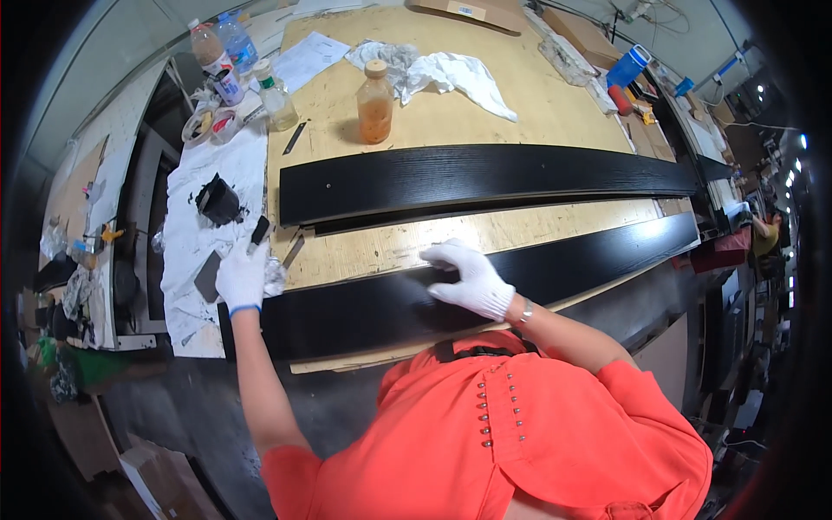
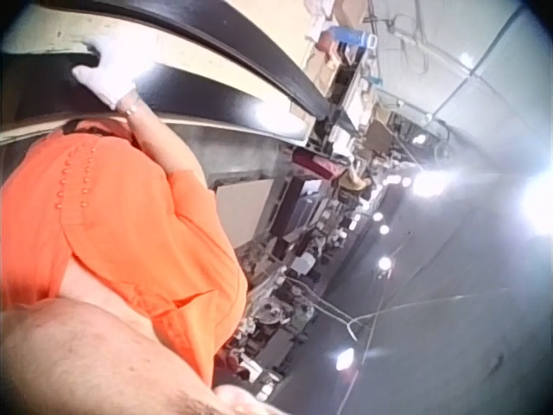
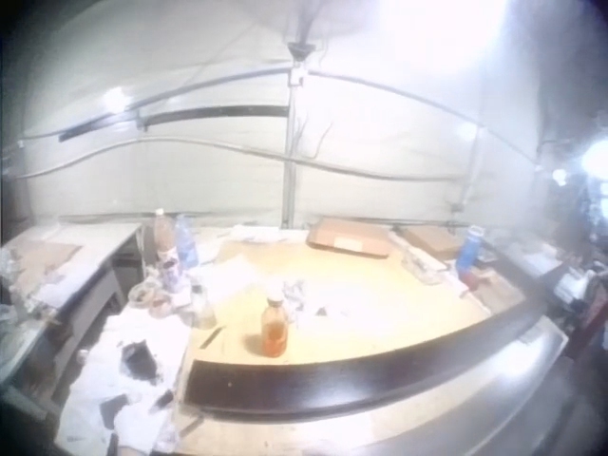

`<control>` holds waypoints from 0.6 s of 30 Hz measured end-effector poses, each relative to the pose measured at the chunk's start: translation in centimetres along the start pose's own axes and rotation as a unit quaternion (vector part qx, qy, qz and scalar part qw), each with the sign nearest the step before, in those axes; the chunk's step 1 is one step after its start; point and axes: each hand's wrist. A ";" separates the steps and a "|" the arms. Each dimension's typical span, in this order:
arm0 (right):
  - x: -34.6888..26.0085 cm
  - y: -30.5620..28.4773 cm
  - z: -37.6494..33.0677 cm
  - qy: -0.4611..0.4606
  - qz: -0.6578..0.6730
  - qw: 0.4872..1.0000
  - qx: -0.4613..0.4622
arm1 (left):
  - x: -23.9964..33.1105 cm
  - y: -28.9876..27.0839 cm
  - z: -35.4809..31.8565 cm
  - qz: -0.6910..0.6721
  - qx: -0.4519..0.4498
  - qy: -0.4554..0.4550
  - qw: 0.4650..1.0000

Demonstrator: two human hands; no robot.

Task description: Cleaning and polishing black finished wooden furniture components with a cloth and cleaning solution.

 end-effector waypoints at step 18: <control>5.9 -12.5 -8.5 -0.020 -0.394 0.912 -0.109 | -4.9 4.3 2.6 -0.034 0.046 0.284 0.957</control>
Point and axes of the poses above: each hand's wrist, its own z-axis towards the middle knuckle, its own y-axis out of the palm, x = y × z, and after that the axes turned 2 degrees about x, right-handed
